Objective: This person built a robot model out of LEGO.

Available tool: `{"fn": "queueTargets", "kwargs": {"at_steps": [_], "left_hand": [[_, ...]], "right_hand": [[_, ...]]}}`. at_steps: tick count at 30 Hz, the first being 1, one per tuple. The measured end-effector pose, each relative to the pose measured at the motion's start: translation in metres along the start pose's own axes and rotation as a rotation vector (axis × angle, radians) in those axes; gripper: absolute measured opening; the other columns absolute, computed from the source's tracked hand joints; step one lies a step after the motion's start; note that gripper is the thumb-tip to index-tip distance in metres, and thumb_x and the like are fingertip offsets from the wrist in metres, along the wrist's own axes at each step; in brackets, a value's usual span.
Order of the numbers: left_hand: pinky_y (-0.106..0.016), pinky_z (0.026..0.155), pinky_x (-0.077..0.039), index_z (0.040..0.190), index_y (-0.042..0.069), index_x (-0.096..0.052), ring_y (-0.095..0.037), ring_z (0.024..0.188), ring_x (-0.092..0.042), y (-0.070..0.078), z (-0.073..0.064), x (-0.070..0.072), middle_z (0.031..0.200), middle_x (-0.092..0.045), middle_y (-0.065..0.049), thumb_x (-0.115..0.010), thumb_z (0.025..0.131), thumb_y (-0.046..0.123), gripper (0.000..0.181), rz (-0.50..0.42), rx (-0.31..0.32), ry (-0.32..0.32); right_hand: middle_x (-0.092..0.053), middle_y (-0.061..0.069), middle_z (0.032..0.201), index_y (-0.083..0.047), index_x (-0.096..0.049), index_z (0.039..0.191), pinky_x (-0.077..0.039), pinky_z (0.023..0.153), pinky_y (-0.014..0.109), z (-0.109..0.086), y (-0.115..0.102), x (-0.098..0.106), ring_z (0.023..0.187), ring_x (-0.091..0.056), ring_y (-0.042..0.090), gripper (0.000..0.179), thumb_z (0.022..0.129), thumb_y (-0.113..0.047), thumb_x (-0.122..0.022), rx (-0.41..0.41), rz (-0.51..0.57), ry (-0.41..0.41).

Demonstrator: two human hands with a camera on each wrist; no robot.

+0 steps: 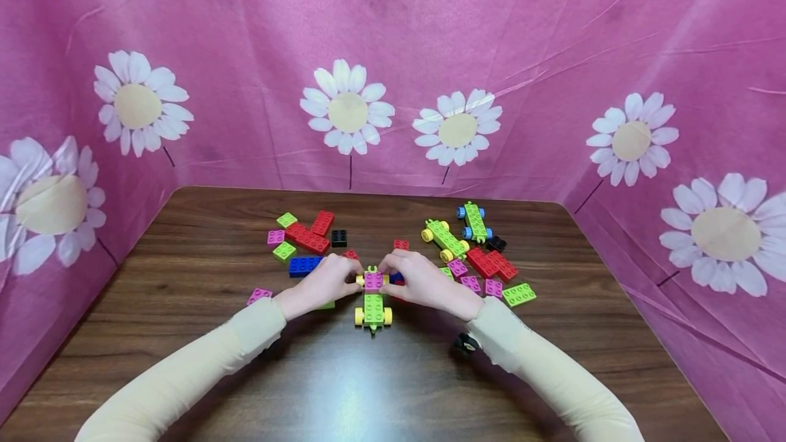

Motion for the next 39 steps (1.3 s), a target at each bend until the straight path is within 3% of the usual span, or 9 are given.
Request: {"fn": "queueTargets", "kwargs": {"at_steps": [15,32,39], "left_hand": [[-0.032,0.076,-0.060,0.102,0.002,-0.074,-0.015,0.083,-0.070,0.000,-0.001,0.002,0.100,-0.076,-0.011,-0.077,0.086,0.013,0.020,0.003,0.014,-0.012],[-0.032,0.076,-0.060,0.103,0.002,-0.074,-0.014,0.083,-0.069,0.000,-0.001,0.001,0.101,-0.076,-0.012,-0.077,0.086,0.014,0.021,0.011,0.022,-0.013],[-0.032,0.076,-0.059,0.102,0.002,-0.075,-0.014,0.083,-0.069,0.000,-0.001,0.001,0.099,-0.076,-0.011,-0.077,0.085,0.014,0.021,0.016,0.009,-0.004]], "right_hand": [[-0.070,0.013,0.106,-0.003,-0.067,0.110,-0.060,0.082,0.035,-0.009,0.007,0.017,0.094,-0.071,0.024,0.030,0.088,-0.021,-0.076,-0.010,0.032,0.044],[-0.071,0.012,0.107,-0.003,-0.066,0.111,-0.059,0.087,0.039,-0.023,0.026,0.032,0.098,-0.069,0.023,0.032,0.087,-0.021,-0.077,-0.093,0.023,0.084],[-0.072,0.013,0.104,-0.002,-0.067,0.109,-0.058,0.083,0.042,-0.033,0.041,0.039,0.094,-0.067,0.026,0.030,0.087,-0.019,-0.076,-0.124,0.022,0.143]]}}
Point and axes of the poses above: each hand's wrist, its own z-axis towards the middle knuckle, its own x-axis out of the back of the hand, y = z × x, the point moved 3 cm from there along z, towards the middle knuckle
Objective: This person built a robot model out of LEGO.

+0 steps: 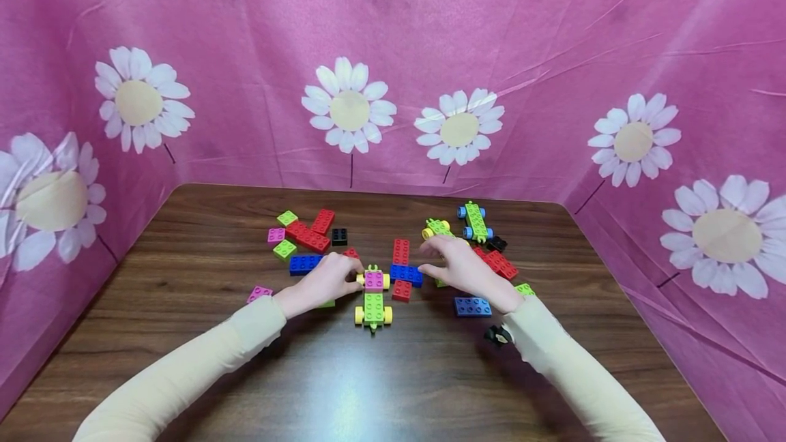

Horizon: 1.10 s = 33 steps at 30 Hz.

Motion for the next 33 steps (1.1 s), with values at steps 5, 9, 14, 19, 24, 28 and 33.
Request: {"fn": "queueTargets", "kwargs": {"at_steps": [5,9,14,19,24,28,33], "left_hand": [[-0.032,0.076,-0.059,0.102,0.002,-0.075,-0.014,0.083,-0.069,0.000,-0.001,0.001,0.099,-0.076,-0.011,-0.077,0.085,0.014,0.021,0.002,-0.012,0.005],[-0.032,0.075,-0.059,0.102,0.002,-0.075,-0.014,0.083,-0.070,0.000,-0.001,0.000,0.099,-0.076,-0.011,-0.077,0.085,0.014,0.021,0.003,-0.015,0.006],[-0.032,0.076,-0.059,0.102,0.002,-0.075,-0.015,0.085,-0.070,0.000,-0.001,0.000,0.099,-0.076,-0.011,-0.077,0.085,0.014,0.021,0.005,-0.022,0.011],[-0.032,0.076,-0.059,0.102,0.002,-0.075,-0.015,0.085,-0.070,0.000,-0.001,0.001,0.099,-0.076,-0.011,-0.077,0.085,0.014,0.021,0.004,-0.033,0.018],[-0.031,0.075,-0.059,0.102,0.002,-0.075,-0.014,0.083,-0.069,0.000,-0.001,0.001,0.099,-0.076,-0.011,-0.077,0.085,0.014,0.021,0.007,-0.036,0.022],[-0.032,0.075,-0.058,0.102,0.002,-0.075,-0.014,0.083,-0.069,-0.001,-0.001,0.000,0.099,-0.076,-0.010,-0.077,0.085,0.014,0.021,0.006,-0.033,0.018],[-0.033,0.077,-0.059,0.103,0.003,-0.075,-0.015,0.085,-0.069,0.000,-0.001,0.001,0.100,-0.076,-0.010,-0.077,0.085,0.014,0.021,0.003,-0.021,0.009]], "right_hand": [[-0.071,0.014,0.101,-0.003,-0.068,0.105,-0.058,0.080,0.043,-0.005,0.011,0.006,0.091,-0.067,0.029,0.025,0.086,-0.017,-0.077,-0.005,-0.004,0.038],[-0.071,0.014,0.099,-0.003,-0.068,0.102,-0.058,0.079,0.042,-0.008,0.020,0.010,0.090,-0.068,0.028,0.024,0.084,-0.016,-0.079,-0.012,-0.011,0.059],[-0.071,0.017,0.095,0.000,-0.067,0.100,-0.057,0.078,0.045,-0.014,0.033,0.016,0.088,-0.067,0.030,0.025,0.083,-0.015,-0.079,-0.014,-0.042,0.095],[-0.071,0.017,0.094,0.003,-0.068,0.101,-0.055,0.077,0.044,-0.023,0.047,0.024,0.085,-0.066,0.029,0.026,0.083,-0.013,-0.079,-0.053,-0.069,0.121],[-0.071,0.017,0.092,0.004,-0.068,0.101,-0.054,0.073,0.041,-0.030,0.060,0.029,0.082,-0.065,0.030,0.027,0.082,-0.012,-0.080,-0.075,-0.085,0.144],[-0.071,0.015,0.090,0.002,-0.069,0.100,-0.055,0.073,0.042,-0.036,0.071,0.031,0.081,-0.066,0.028,0.026,0.082,-0.012,-0.080,-0.099,-0.091,0.149],[-0.072,0.015,0.092,0.002,-0.069,0.101,-0.056,0.076,0.046,-0.046,0.081,0.036,0.084,-0.067,0.028,0.026,0.082,-0.012,-0.080,-0.128,-0.119,0.144]]}}
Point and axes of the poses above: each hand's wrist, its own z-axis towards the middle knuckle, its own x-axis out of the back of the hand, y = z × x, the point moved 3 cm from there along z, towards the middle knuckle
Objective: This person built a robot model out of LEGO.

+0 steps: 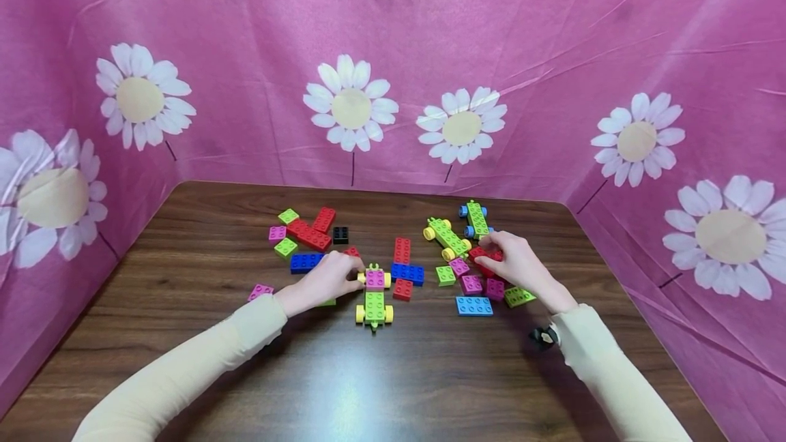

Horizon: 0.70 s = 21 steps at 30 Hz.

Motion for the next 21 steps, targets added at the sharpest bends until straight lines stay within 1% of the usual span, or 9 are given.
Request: {"fn": "queueTargets", "kwargs": {"at_steps": [2,8,13,15,21], "left_hand": [[-0.033,0.077,-0.059,0.103,0.003,-0.075,-0.015,0.085,-0.070,0.000,0.000,0.000,0.100,-0.076,-0.011,-0.077,0.085,0.014,0.022,-0.001,0.001,0.000],[-0.031,0.074,-0.058,0.103,0.003,-0.075,-0.012,0.080,-0.067,-0.001,0.000,0.000,0.099,-0.076,-0.010,-0.078,0.085,0.015,0.021,0.002,-0.001,0.001],[-0.031,0.074,-0.058,0.102,0.003,-0.075,-0.012,0.081,-0.068,-0.001,0.001,0.001,0.098,-0.076,-0.010,-0.078,0.085,0.015,0.021,-0.009,-0.002,0.006],[-0.032,0.074,-0.059,0.102,0.003,-0.075,-0.013,0.082,-0.068,-0.001,0.001,0.001,0.098,-0.077,-0.010,-0.078,0.085,0.014,0.021,-0.011,-0.004,0.008],[-0.032,0.076,-0.059,0.102,0.002,-0.075,-0.013,0.083,-0.070,-0.002,0.001,0.000,0.098,-0.077,-0.010,-0.077,0.085,0.014,0.020,-0.010,-0.008,0.005]], "right_hand": [[-0.072,0.016,0.094,0.002,-0.069,0.102,-0.056,0.076,0.045,-0.003,0.004,0.002,0.084,-0.067,0.028,0.026,0.082,-0.012,-0.080,-0.010,-0.008,0.003],[-0.071,0.018,0.095,0.003,-0.068,0.104,-0.052,0.070,0.037,-0.014,0.018,0.011,0.083,-0.065,0.027,0.028,0.083,-0.013,-0.079,-0.061,-0.014,0.002],[-0.071,0.018,0.096,0.002,-0.068,0.105,-0.053,0.072,0.039,-0.023,0.029,0.016,0.087,-0.067,0.028,0.029,0.084,-0.014,-0.078,-0.102,-0.014,-0.001],[-0.071,0.016,0.095,0.001,-0.069,0.105,-0.054,0.072,0.038,-0.026,0.033,0.016,0.086,-0.067,0.027,0.028,0.083,-0.014,-0.079,-0.106,-0.020,0.000],[-0.072,0.015,0.090,0.001,-0.069,0.101,-0.053,0.066,0.031,-0.036,0.041,0.016,0.079,-0.067,0.025,0.026,0.081,-0.012,-0.080,-0.096,-0.031,0.004]]}}
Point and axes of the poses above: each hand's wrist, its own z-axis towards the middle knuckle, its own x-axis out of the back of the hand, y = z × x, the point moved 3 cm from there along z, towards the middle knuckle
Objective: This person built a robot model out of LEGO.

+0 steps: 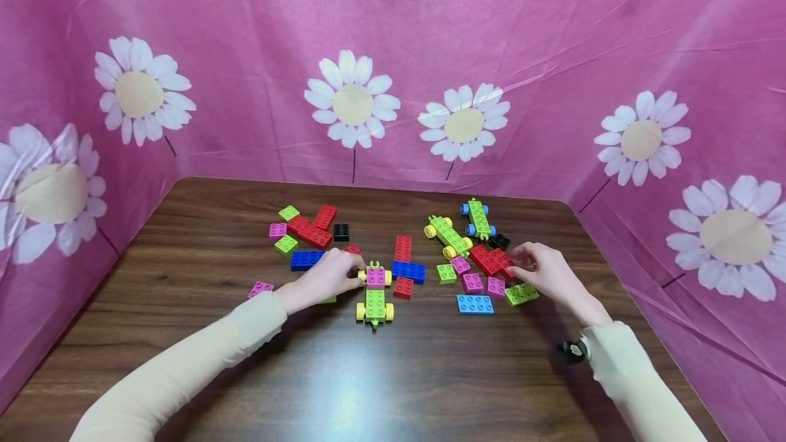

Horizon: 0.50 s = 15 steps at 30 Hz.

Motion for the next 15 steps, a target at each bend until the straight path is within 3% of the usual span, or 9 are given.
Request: {"fn": "queueTargets", "kwargs": {"at_steps": [10,15], "left_hand": [[-0.030,0.072,-0.058,0.102,0.003,-0.075,-0.010,0.078,-0.065,-0.001,0.000,-0.001,0.097,-0.076,-0.010,-0.077,0.085,0.014,0.021,-0.001,0.011,-0.005],[-0.031,0.074,-0.059,0.102,0.003,-0.075,-0.011,0.080,-0.067,0.000,0.000,-0.001,0.098,-0.076,-0.010,-0.077,0.085,0.014,0.021,0.003,0.010,-0.003]], "right_hand": [[-0.071,0.012,0.090,0.002,-0.068,0.106,-0.050,0.066,0.031,-0.012,0.008,-0.001,0.078,-0.063,0.019,0.034,0.082,-0.019,-0.080,-0.058,-0.015,-0.094],[-0.070,0.012,0.090,0.004,-0.066,0.109,-0.049,0.066,0.028,-0.019,0.013,-0.003,0.078,-0.061,0.017,0.048,0.078,-0.028,-0.084,-0.081,-0.005,-0.162]]}}
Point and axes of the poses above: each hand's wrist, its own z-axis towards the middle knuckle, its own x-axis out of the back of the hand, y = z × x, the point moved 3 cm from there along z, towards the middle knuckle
